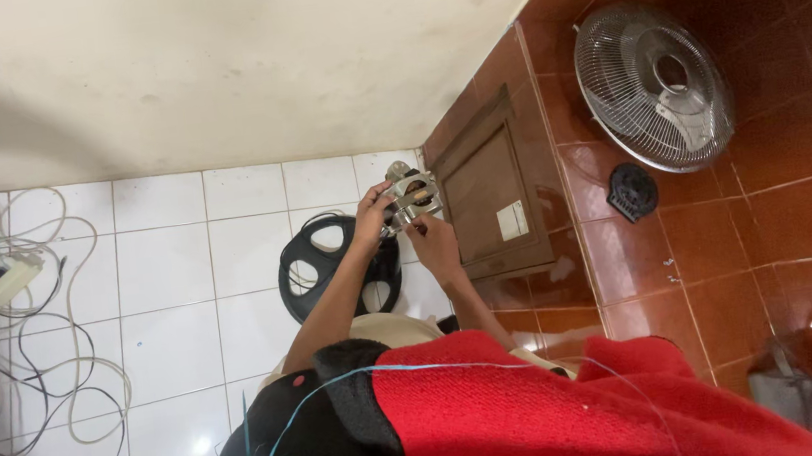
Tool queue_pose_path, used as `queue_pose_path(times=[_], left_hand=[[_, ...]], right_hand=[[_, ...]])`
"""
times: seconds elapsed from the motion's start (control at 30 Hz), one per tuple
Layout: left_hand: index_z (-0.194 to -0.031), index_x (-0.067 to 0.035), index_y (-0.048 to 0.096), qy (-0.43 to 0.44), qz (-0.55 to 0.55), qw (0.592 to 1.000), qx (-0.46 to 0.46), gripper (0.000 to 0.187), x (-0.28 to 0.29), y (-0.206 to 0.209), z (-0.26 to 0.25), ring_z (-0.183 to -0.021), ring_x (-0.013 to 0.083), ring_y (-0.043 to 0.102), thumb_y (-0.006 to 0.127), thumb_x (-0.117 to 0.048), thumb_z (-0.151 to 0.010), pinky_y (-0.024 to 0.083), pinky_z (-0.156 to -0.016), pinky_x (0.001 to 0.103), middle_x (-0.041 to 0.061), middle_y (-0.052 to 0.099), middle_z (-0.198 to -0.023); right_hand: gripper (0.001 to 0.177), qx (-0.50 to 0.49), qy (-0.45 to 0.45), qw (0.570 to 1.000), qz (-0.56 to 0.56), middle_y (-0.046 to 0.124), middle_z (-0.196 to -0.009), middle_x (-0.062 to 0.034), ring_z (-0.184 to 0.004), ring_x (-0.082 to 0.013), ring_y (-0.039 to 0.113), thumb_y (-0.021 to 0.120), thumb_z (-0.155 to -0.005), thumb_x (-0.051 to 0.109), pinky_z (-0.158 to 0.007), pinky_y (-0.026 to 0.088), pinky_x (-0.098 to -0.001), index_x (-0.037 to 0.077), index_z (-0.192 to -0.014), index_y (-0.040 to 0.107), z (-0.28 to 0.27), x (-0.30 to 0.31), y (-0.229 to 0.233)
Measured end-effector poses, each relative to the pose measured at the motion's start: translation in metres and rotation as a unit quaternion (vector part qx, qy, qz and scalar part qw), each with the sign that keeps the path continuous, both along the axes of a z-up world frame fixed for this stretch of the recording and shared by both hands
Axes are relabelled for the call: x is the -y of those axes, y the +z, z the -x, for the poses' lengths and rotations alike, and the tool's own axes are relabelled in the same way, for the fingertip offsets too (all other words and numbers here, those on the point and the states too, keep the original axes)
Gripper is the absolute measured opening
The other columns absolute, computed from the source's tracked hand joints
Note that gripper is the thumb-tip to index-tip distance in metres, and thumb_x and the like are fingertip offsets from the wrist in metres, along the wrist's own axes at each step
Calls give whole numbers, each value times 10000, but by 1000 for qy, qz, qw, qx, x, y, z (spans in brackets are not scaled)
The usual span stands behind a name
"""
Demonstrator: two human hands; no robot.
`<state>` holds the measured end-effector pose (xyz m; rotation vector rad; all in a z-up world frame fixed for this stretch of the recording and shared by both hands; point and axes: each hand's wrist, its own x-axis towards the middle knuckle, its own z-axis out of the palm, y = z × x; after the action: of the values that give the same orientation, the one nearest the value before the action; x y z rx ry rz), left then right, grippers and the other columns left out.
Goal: The person disassembles a standing fan motor, removes the rear housing, and uses a screwdriver to adjust internal components. They repeatedly tighten and loosen screws while manipulating the motor assembly on a tiled floor.
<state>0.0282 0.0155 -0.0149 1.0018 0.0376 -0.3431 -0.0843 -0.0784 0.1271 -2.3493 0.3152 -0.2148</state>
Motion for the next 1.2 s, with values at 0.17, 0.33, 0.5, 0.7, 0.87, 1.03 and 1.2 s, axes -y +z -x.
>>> queue_pose_path(times=[0.17,0.33,0.5,0.7,0.87,1.03,1.2], left_hand=[[-1227,5,643,21,-33,999,-3,371,-1,14,1,-925,130,639,724,-144,-896,525,-809,255,72,692,-1039],[-1197,12,650,42,-65,997,-15,422,-5,26,8,-888,130,595,805,-221,-881,494,-772,268,59,673,-991],[-1183,-21,677,82,-54,995,30,355,-9,27,19,-932,96,596,762,-258,-933,485,-824,234,21,691,-1024],[-1127,-17,659,67,-115,991,25,351,-13,38,14,-880,113,594,796,-230,-883,487,-774,250,42,684,-970],[-1082,-5,645,66,-170,983,1,370,-10,36,11,-823,115,578,841,-237,-870,485,-727,259,34,651,-915],[-1132,-25,672,74,-40,996,31,296,-12,25,14,-861,90,587,776,-200,-916,488,-758,238,6,668,-949],[-1046,-45,718,122,-155,977,83,203,-14,45,21,-785,141,570,806,-139,-889,473,-685,282,45,641,-922]], right_hand=[[232,7,5,1000,-16,709,-751,-143,-645,-251,674,733,-920,233,-627,520,-381,3,-917,706,3,0,-2],[231,14,3,1000,-14,715,-752,-140,-644,-243,679,741,-912,237,-623,522,-366,9,-914,708,4,-1,-3],[226,33,4,998,-50,715,-745,-147,-637,-223,677,758,-905,219,-628,526,-350,1,-907,701,2,1,-6],[234,27,3,997,-65,703,-728,-135,-627,-202,647,752,-918,205,-612,506,-345,-20,-893,693,2,0,-11],[237,12,2,997,-72,698,-727,-130,-627,-197,628,746,-920,215,-606,498,-344,-18,-906,704,3,-1,-6],[246,-3,-3,998,-70,704,-727,-120,-624,-184,634,744,-916,232,-602,499,-340,-12,-913,711,2,-2,-1],[255,-3,1,997,-79,710,-732,-121,-634,-177,635,744,-924,235,-610,503,-335,-16,-908,704,1,0,-2]])
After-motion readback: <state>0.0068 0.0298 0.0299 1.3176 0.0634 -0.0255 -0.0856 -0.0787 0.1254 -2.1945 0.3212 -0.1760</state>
